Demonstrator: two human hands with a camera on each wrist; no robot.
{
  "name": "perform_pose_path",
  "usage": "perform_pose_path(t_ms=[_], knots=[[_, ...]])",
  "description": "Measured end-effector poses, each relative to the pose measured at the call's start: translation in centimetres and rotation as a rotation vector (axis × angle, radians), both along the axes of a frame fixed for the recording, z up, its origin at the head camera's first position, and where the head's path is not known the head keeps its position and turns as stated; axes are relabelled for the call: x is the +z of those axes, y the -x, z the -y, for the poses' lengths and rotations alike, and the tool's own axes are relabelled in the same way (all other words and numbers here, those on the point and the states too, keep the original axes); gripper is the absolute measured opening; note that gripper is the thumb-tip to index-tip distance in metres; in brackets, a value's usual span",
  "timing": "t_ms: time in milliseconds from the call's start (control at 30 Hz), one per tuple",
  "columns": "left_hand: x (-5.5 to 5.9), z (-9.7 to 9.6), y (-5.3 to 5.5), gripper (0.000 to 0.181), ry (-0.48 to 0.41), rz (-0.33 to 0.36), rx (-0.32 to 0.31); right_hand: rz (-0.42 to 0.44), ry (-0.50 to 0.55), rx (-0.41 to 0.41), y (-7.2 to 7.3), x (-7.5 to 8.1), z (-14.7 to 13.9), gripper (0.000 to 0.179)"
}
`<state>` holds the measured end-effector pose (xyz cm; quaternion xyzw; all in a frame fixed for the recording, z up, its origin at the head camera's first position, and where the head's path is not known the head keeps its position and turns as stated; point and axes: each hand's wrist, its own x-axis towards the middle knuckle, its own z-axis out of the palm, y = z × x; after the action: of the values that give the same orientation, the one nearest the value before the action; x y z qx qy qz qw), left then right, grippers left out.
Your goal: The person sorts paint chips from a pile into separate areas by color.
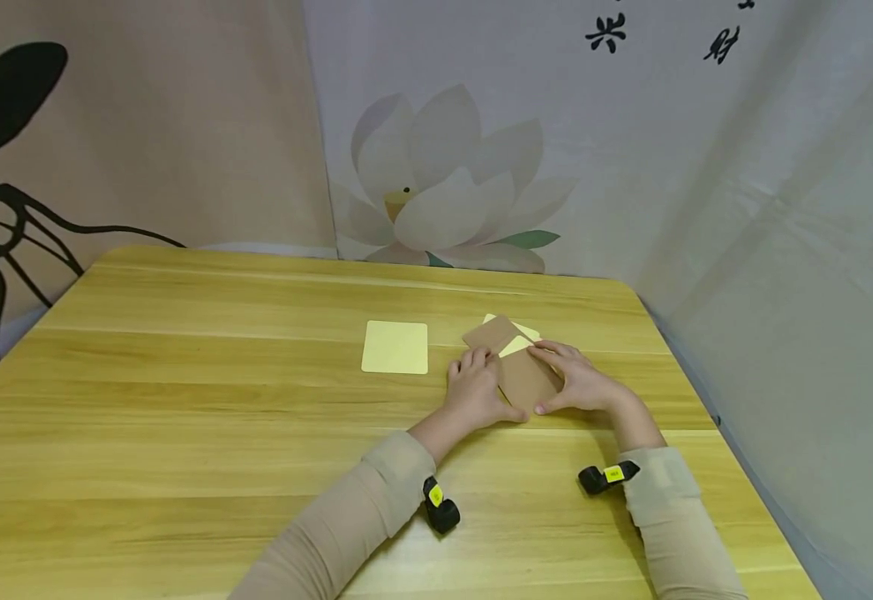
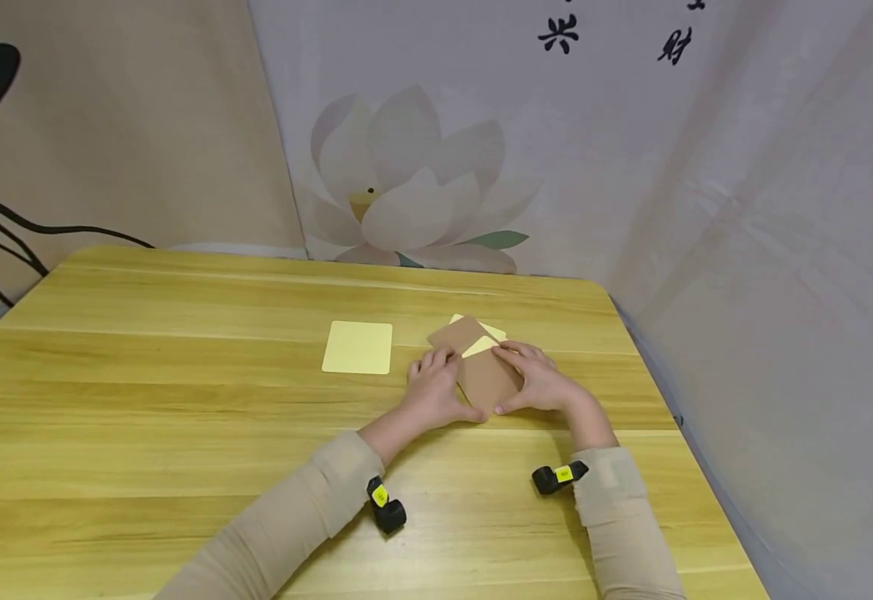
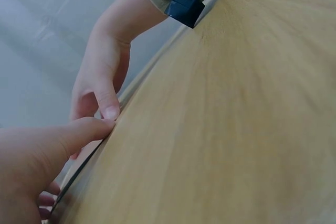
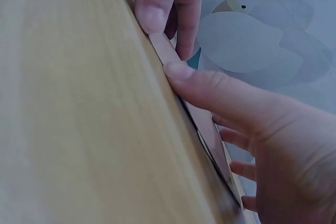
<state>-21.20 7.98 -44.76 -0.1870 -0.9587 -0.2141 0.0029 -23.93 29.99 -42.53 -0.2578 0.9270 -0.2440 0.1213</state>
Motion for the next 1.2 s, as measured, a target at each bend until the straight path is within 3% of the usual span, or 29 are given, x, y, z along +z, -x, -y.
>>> perform_pose_path(t_ms=[467, 867, 1200], knots=[[0.0, 0.0, 0.1, 0.106, -0.021, -0.007, -0.007, -0.007, 0.023, 0.016, -0.1, 0.1, 0.2, 0.103], [0.0, 0.4, 0.2, 0.108, -0.034, -0.004, -0.024, -0.032, 0.008, -0.051, -0.6, 0.2, 1.2, 0.111], [0.1, 0.5, 0.3, 0.107, -0.042, -0.008, -0.018, -0.109, -0.011, -0.068, -0.8, 0.0, 1.9, 0.116]])
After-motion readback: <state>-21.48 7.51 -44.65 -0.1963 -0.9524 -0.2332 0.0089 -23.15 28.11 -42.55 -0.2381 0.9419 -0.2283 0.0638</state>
